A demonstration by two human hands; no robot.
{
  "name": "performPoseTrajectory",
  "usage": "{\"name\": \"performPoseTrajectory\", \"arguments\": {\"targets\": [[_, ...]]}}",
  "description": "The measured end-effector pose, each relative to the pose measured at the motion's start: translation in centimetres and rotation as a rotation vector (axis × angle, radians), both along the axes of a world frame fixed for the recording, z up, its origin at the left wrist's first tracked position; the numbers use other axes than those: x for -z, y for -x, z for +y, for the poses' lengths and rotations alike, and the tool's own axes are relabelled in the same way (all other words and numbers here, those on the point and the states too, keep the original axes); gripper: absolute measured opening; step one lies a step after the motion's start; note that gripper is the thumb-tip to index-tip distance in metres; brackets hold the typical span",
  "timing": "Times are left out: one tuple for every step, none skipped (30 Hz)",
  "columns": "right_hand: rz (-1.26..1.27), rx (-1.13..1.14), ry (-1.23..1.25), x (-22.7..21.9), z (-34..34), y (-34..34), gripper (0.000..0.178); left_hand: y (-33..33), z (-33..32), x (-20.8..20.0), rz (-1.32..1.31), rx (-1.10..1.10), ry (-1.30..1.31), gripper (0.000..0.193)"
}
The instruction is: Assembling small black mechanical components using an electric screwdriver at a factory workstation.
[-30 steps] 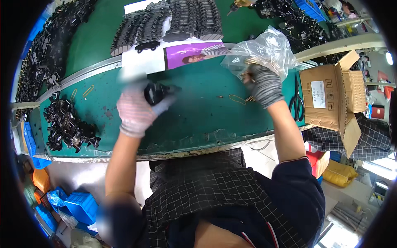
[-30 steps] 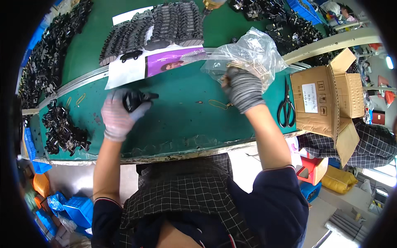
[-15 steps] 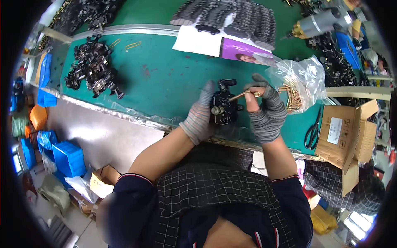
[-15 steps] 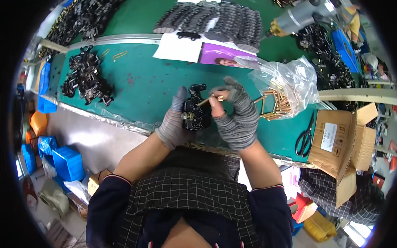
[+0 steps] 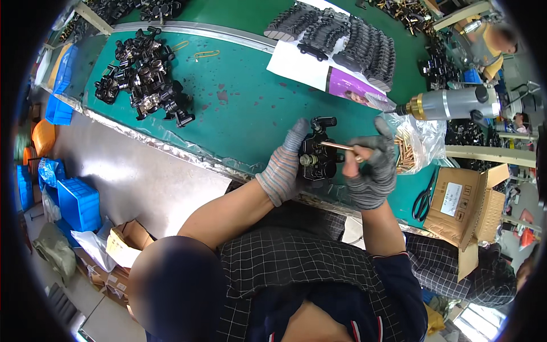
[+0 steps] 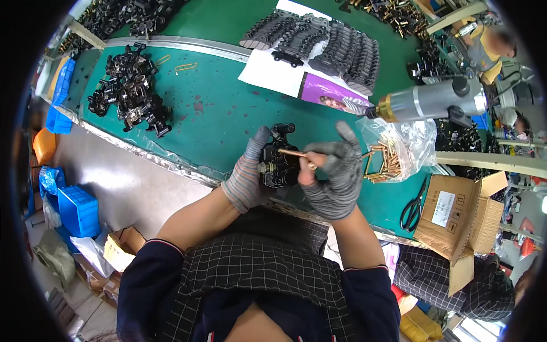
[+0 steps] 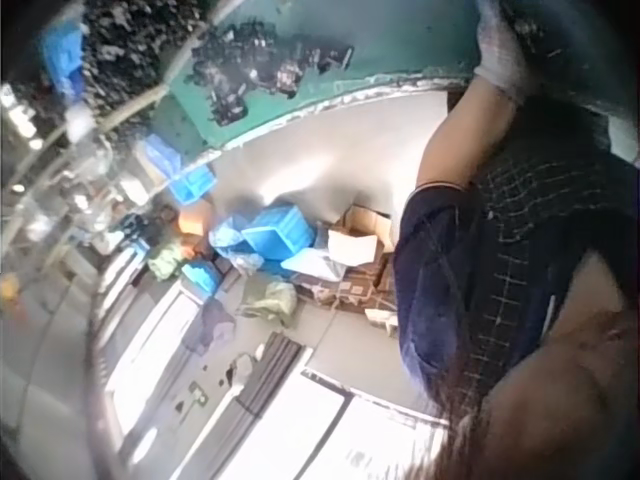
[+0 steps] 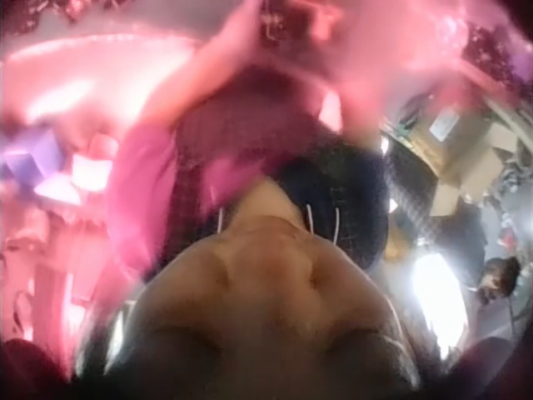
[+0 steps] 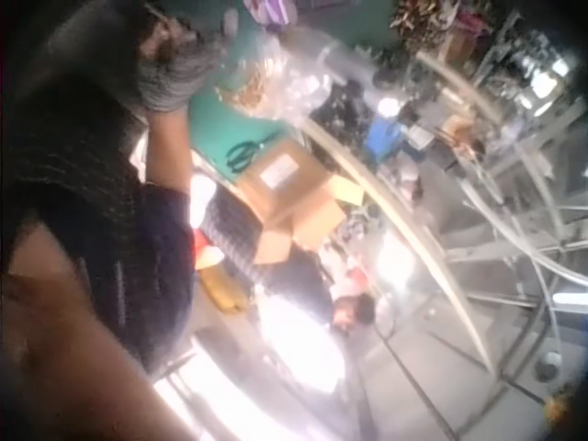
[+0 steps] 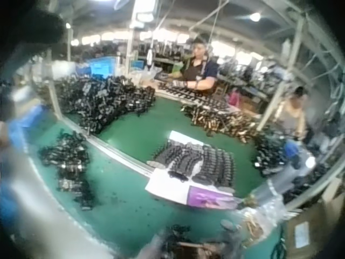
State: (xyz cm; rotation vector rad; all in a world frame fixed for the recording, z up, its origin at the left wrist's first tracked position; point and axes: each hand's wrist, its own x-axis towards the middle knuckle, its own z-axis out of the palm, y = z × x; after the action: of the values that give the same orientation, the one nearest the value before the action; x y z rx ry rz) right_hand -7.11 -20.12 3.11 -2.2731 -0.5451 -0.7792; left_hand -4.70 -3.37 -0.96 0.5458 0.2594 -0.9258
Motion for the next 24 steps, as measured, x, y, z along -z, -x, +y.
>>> {"name": "performPoseTrajectory", "arguments": {"targets": [[-0.002,0.015,-0.03,0.1,-0.1,0.0,0.02,0.0,-0.2,-0.1,0.004,-0.036,-0.03,0.076],[-0.004,0.01,-0.026,-0.1,0.1,-0.2,0.02,0.1,-0.3,-0.5,0.008,-0.071,-0.061,0.076],[0.03,-0.052,0.053,-0.3,0.3,-0.4,0.019,0.0,-0.4,-0.6,0.013,-0.104,-0.094,0.075],[0.064,-0.114,0.132,-0.5,0.5,-0.6,0.019,0.0,-0.3,-0.6,0.012,-0.105,-0.093,0.075],[0.098,-0.175,0.21,-0.7,0.5,-0.8,0.018,0.0,-0.2,-0.5,-0.049,-0.103,-0.12,0.074],[0.098,-0.175,0.209,-0.9,0.4,-0.9,0.018,0.1,0.0,-0.4,-0.11,-0.101,-0.148,0.073],[0.145,-0.182,0.217,-1.1,0.2,-1.0,0.019,0.1,0.0,-0.4,-0.169,-0.097,-0.177,0.072],[0.192,-0.188,0.225,-1.3,0.0,-1.0,0.02,0.1,0.0,-0.3,-0.167,-0.096,-0.178,0.072],[0.241,-0.194,0.231,-1.3,-0.2,-1.0,0.021,0.0,0.0,-0.2,-0.119,-0.13,-0.137,0.072],[0.245,-0.192,0.228,-1.1,0.0,-0.7,0.021,-0.2,-0.1,-0.1,-0.07,-0.163,-0.097,0.073],[0.284,-0.182,-0.048,-0.6,0.5,-0.1,0.023,-0.3,-0.2,0.0,-0.02,-0.195,-0.057,0.073],[0.32,-0.167,-0.324,-0.1,1.1,0.4,0.026,-0.5,-0.4,0.0,-0.015,-0.191,-0.062,0.073],[0.351,-0.147,-0.601,0.4,1.4,0.8,0.029,-0.6,-0.6,-0.4,0.052,-0.177,-0.03,0.07],[0.355,-0.141,-0.605,0.9,1.4,1.0,0.029,-0.8,-0.9,-0.8,0.119,-0.162,0.001,0.067],[0.278,-0.136,-0.551,1.5,1.4,1.0,0.032,-1.0,-1.2,-1.0,0.183,-0.148,0.03,0.065],[0.202,-0.13,-0.495,2.1,1.3,1.0,0.034,-1.1,-1.6,-0.9,0.185,-0.143,0.025,0.065],[0.125,-0.124,-0.438,2.6,1.1,0.9,0.036,-1.2,-2.0,-0.9,0.182,-0.14,0.012,0.064],[0.127,-0.12,-0.443,3.0,1.0,1.0,0.036,-1.3,-2.4,-0.8,0.182,-0.14,-0.001,0.062],[0.129,-0.116,-0.414,3.3,0.8,1.3,0.038,-1.4,-2.7,-0.7,0.18,-0.14,-0.013,0.061],[0.129,-0.112,-0.386,3.5,0.6,1.5,0.04,-1.5,-2.9,-0.6,0.181,-0.138,-0.017,0.061],[0.129,-0.109,-0.356,3.6,0.4,1.5,0.042,-1.8,-3.1,-0.5,0.201,-0.135,0.006,0.06],[0.127,-0.108,-0.358,3.4,0.1,1.3,0.042,-2.1,-3.2,-0.4,0.219,-0.133,0.029,0.059],[0.104,-0.072,-0.173,3.0,-0.3,1.0,0.046,-2.5,-3.4,-0.3,0.236,-0.132,0.053,0.057],[0.078,-0.036,0.013,2.5,-0.7,0.7,0.049,-2.9,-3.5,0.1,0.232,-0.132,0.052,0.057]]}}
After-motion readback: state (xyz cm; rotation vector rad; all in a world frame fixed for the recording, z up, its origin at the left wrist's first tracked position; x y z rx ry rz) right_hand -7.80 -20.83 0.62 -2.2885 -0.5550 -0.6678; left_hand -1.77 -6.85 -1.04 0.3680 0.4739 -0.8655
